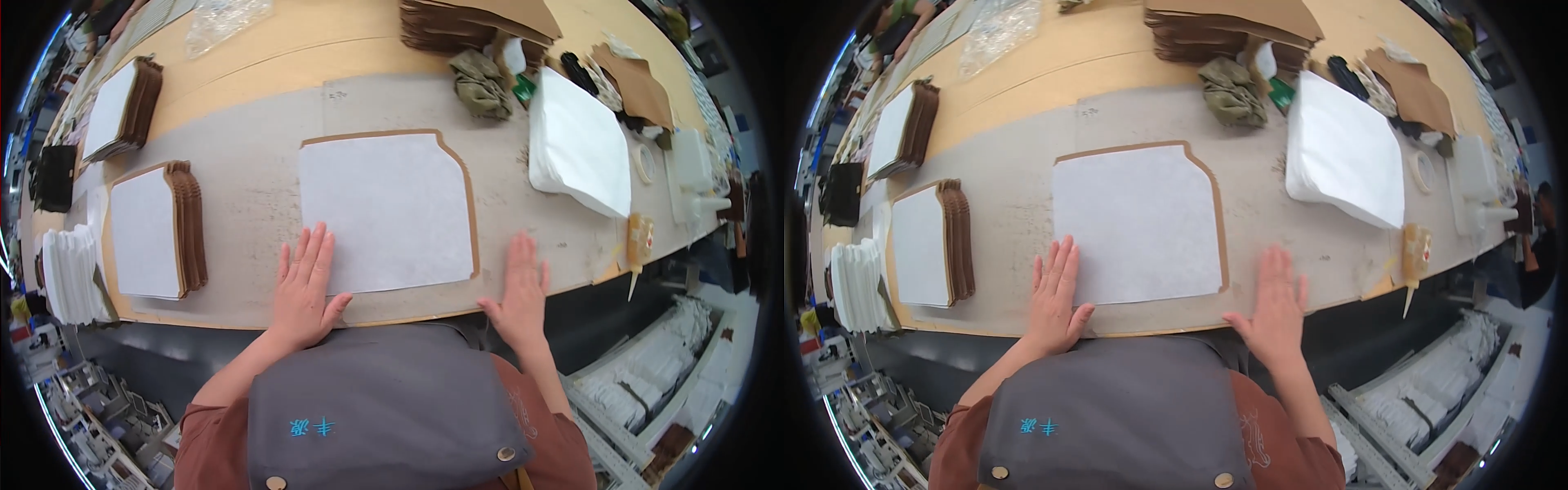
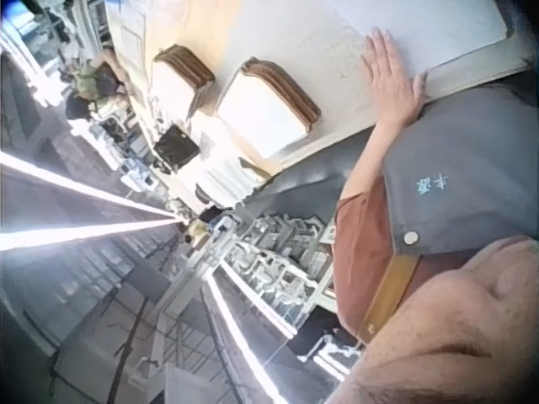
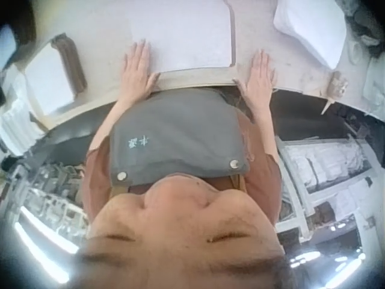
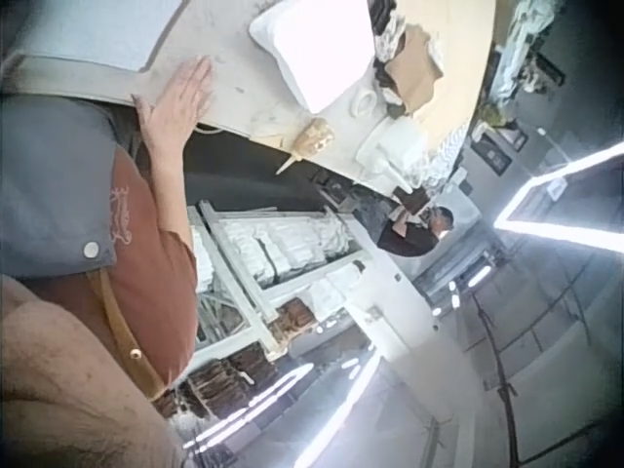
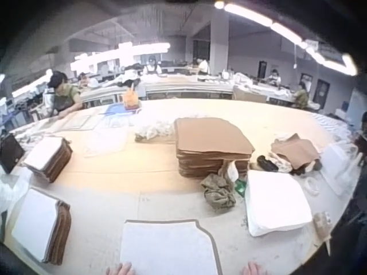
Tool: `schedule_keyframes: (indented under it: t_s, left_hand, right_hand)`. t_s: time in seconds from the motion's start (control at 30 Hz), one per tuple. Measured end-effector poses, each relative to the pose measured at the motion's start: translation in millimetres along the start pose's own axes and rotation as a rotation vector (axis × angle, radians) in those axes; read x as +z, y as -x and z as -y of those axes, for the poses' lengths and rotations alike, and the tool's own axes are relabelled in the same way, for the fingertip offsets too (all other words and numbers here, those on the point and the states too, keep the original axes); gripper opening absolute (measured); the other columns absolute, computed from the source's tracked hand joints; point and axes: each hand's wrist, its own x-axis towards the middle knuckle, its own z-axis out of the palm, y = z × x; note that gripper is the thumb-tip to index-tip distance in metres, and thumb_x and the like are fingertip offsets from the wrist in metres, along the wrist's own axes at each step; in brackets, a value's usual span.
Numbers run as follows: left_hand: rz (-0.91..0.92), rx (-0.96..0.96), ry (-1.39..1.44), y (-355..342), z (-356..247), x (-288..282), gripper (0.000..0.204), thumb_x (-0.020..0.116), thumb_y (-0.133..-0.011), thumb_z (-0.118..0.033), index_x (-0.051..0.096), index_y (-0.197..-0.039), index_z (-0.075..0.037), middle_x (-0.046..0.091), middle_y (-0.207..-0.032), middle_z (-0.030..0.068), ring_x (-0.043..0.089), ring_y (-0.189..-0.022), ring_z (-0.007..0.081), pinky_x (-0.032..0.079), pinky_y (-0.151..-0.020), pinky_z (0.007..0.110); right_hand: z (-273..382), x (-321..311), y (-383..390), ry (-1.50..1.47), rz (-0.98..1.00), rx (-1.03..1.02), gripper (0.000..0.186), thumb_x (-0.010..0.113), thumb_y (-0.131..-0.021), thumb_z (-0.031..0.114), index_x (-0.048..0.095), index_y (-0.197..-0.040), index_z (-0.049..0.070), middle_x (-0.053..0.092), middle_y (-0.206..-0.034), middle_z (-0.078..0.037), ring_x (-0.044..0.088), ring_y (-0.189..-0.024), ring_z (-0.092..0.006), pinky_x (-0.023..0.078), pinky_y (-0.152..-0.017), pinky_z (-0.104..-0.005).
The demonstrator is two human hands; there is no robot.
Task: Applying glue and paper lining to leather pieces on a workshop table.
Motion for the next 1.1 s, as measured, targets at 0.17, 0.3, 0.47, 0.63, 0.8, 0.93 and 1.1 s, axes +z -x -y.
schedule_keyframes:
  t_s: [0.17,0.3,0.47,0.63,0.8,0.93,1.1]
  left_hand:
    - [0.130,0.195,-0.021,-63.9,17.3,-9.1,0.079,0.047,-0.099,-0.053,0.025,-0.158,-0.005,0.024,-0.165,0.0129,0.022,-0.153,0.0306,0.011,-0.124,0.051]
    - [0.342,0.393,-0.157,-108.2,46.5,-21.6,0.076,0.048,-0.099,-0.050,0.025,-0.159,-0.008,0.023,-0.166,0.0107,0.021,-0.154,0.0268,0.011,-0.125,0.048]
    - [0.015,0.144,-0.209,-162.0,93.0,-15.0,0.072,0.052,-0.099,-0.044,0.029,-0.157,-0.008,0.026,-0.164,0.0132,0.029,-0.150,0.0293,0.019,-0.123,0.048]
    - [-0.071,-0.040,-0.116,-170.8,78.7,-34.8,0.045,0.068,-0.091,-0.037,0.057,-0.123,-0.008,0.058,-0.127,0.0118,0.056,-0.116,0.0288,0.045,-0.100,0.042]
    - [0.053,-0.099,-0.020,-178.0,77.3,-49.5,0.039,0.075,-0.086,-0.039,0.057,-0.103,-0.009,0.059,-0.109,0.0104,0.058,-0.105,0.0287,0.047,-0.094,0.040]
    - [0.060,-0.111,0.236,-175.4,86.6,-45.3,0.037,0.076,-0.086,-0.036,0.058,-0.101,-0.007,0.059,-0.106,0.0109,0.058,-0.104,0.0288,0.048,-0.093,0.040]
    - [0.012,-0.172,0.399,-163.7,81.3,-41.6,0.036,0.076,-0.086,-0.033,0.058,-0.103,-0.007,0.059,-0.109,0.0123,0.058,-0.107,0.0301,0.049,-0.093,0.040]
  right_hand:
    - [-10.5,-4.4,-27.4,-0.224,-0.292,0.052,0.101,0.041,-0.093,0.074,0.022,-0.158,-0.002,0.022,-0.164,-0.023,0.024,-0.151,-0.0380,0.016,-0.119,-0.0548]
    - [-8.2,10.9,-44.3,-0.264,-0.267,-0.002,0.098,0.040,-0.095,0.072,0.023,-0.158,-0.001,0.024,-0.163,-0.023,0.026,-0.150,-0.0376,0.018,-0.118,-0.0540]
    - [-16.8,16.7,-33.7,-0.283,-0.234,0.075,0.089,0.039,-0.099,0.066,0.027,-0.157,-0.001,0.030,-0.161,-0.024,0.033,-0.146,-0.0413,0.025,-0.116,-0.0503]
    - [-14.1,9.0,-38.7,-0.314,-0.301,0.018,0.077,0.045,-0.102,0.054,0.034,-0.153,-0.002,0.032,-0.159,-0.025,0.037,-0.142,-0.0430,0.031,-0.113,-0.0488]
    - [-11.6,10.0,-43.1,-0.293,-0.329,0.024,0.072,0.048,-0.102,0.050,0.036,-0.152,-0.001,0.032,-0.160,-0.023,0.037,-0.143,-0.0422,0.031,-0.114,-0.0485]
    - [-13.9,14.6,-42.6,-0.263,-0.349,-0.001,0.068,0.057,-0.099,0.035,0.036,-0.153,0.000,0.033,-0.159,-0.023,0.040,-0.140,-0.0423,0.032,-0.112,-0.0476]
    - [-12.4,11.7,-42.9,-0.240,-0.389,-0.031,0.064,0.062,-0.094,0.026,0.041,-0.148,-0.001,0.034,-0.159,-0.023,0.043,-0.137,-0.0422,0.034,-0.110,-0.0472]
